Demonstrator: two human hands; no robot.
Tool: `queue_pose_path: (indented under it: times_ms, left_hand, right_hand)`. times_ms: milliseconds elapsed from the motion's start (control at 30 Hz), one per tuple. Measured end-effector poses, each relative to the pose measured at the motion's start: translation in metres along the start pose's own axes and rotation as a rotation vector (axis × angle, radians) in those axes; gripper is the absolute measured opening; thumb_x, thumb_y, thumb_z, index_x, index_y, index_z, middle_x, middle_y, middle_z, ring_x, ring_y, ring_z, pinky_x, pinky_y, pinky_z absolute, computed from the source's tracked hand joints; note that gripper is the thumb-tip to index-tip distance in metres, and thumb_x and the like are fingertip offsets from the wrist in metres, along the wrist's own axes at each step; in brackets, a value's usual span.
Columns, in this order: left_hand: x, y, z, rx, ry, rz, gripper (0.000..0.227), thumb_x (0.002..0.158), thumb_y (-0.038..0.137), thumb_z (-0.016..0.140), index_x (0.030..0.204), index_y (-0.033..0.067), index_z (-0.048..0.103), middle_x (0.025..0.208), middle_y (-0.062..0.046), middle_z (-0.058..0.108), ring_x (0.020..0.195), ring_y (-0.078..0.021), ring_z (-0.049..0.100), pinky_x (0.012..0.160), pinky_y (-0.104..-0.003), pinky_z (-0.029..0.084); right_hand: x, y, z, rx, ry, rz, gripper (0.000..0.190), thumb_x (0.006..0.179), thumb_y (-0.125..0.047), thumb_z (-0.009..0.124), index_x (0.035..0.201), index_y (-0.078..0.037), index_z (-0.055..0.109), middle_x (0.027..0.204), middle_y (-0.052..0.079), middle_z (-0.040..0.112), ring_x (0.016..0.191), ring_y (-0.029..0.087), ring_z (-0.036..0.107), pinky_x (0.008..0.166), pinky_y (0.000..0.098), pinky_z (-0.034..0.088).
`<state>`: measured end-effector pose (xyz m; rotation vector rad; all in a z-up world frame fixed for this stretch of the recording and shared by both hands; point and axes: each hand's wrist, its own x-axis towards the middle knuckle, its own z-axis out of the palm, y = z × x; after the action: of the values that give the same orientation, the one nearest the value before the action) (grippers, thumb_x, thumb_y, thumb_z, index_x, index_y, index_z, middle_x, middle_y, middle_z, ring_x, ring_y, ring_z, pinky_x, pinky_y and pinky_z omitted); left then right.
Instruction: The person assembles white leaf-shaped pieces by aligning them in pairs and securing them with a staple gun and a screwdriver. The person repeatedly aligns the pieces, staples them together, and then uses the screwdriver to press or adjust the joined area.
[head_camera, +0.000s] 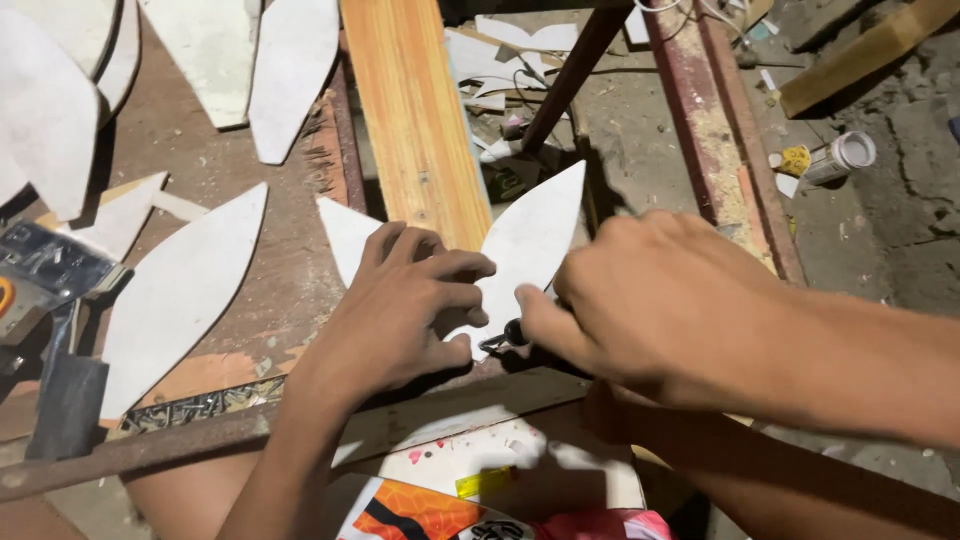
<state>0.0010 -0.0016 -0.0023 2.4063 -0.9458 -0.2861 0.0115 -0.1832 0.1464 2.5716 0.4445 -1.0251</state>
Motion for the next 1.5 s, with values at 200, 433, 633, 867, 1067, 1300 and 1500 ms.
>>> queue_pose_path:
  times_ms: [200, 433, 633, 867, 1067, 1300, 1500]
  left_hand:
    - [-0.003, 0.003, -0.001, -0.019, 0.021, 0.014, 0.021, 0.075, 0.037, 0.078, 0.091, 0.0235, 0.083, 0.137, 0.005, 0.066, 0.111, -0.0323, 0.05, 0.115, -0.062, 0.02]
    - [-0.004, 0.0, 0.001, -0.026, 0.011, -0.003, 0.028, 0.073, 0.033, 0.083, 0.098, 0.0199, 0.08, 0.141, 0.006, 0.064, 0.121, -0.0341, 0.048, 0.117, -0.064, 0.017]
    - [-0.004, -0.001, 0.001, -0.023, 0.032, 0.015, 0.03, 0.075, 0.034, 0.08, 0.102, 0.0203, 0.08, 0.141, 0.006, 0.064, 0.118, -0.0336, 0.049, 0.117, -0.065, 0.018]
    - [-0.004, 0.0, 0.0, -0.027, 0.031, 0.011, 0.02, 0.077, 0.034, 0.076, 0.093, 0.0246, 0.083, 0.138, 0.005, 0.065, 0.116, -0.0311, 0.05, 0.116, -0.065, 0.018]
    - [-0.005, 0.0, 0.0, -0.043, 0.022, 0.0, 0.02, 0.077, 0.034, 0.076, 0.094, 0.025, 0.084, 0.139, 0.005, 0.065, 0.12, -0.032, 0.049, 0.116, -0.065, 0.017]
    - [-0.007, -0.002, 0.002, -0.038, 0.046, 0.018, 0.022, 0.074, 0.034, 0.082, 0.094, 0.0234, 0.082, 0.141, 0.005, 0.064, 0.119, -0.0332, 0.049, 0.115, -0.064, 0.018]
    - [-0.007, -0.003, 0.003, -0.028, 0.101, 0.041, 0.015, 0.078, 0.032, 0.074, 0.088, 0.0273, 0.084, 0.133, 0.01, 0.068, 0.111, -0.0285, 0.049, 0.113, -0.06, 0.022]
  right_hand:
    - [-0.02, 0.003, 0.003, 0.043, -0.065, -0.114, 0.049, 0.109, -0.069, 0.039, 0.1, -0.024, 0.055, 0.068, -0.001, 0.069, 0.061, 0.021, 0.068, 0.074, 0.0418, 0.056]
    - [-0.021, 0.041, 0.034, 0.104, 0.379, -0.722, 0.06, 0.086, 0.0, 0.05, 0.145, -0.009, 0.043, 0.132, 0.03, 0.056, 0.102, 0.041, 0.068, 0.078, 0.0561, 0.057]
    - [-0.02, 0.039, 0.018, -0.362, 0.78, -0.928, 0.029, 0.097, -0.013, 0.051, 0.123, -0.002, 0.059, 0.104, 0.01, 0.065, 0.076, 0.023, 0.062, 0.062, 0.0368, 0.051]
    - [-0.013, 0.026, 0.023, -0.158, 0.459, -0.529, 0.054, 0.112, -0.051, 0.048, 0.069, -0.02, 0.058, 0.057, -0.003, 0.054, 0.049, 0.016, 0.055, 0.053, 0.0314, 0.053]
    - [-0.017, 0.02, 0.01, 0.031, 0.041, -0.136, 0.06, 0.108, -0.066, 0.044, 0.069, -0.023, 0.058, 0.063, -0.003, 0.059, 0.055, 0.02, 0.058, 0.063, 0.0365, 0.051]
    - [-0.017, 0.043, 0.018, 0.093, 0.234, -0.662, 0.047, 0.089, -0.02, 0.065, 0.133, -0.023, 0.048, 0.09, 0.005, 0.06, 0.064, 0.032, 0.068, 0.054, 0.0503, 0.051]
    - [0.007, 0.041, 0.045, -0.092, 0.637, -0.74, 0.045, 0.113, -0.042, 0.043, 0.083, -0.016, 0.066, 0.058, -0.002, 0.061, 0.039, 0.017, 0.06, 0.043, 0.0347, 0.061]
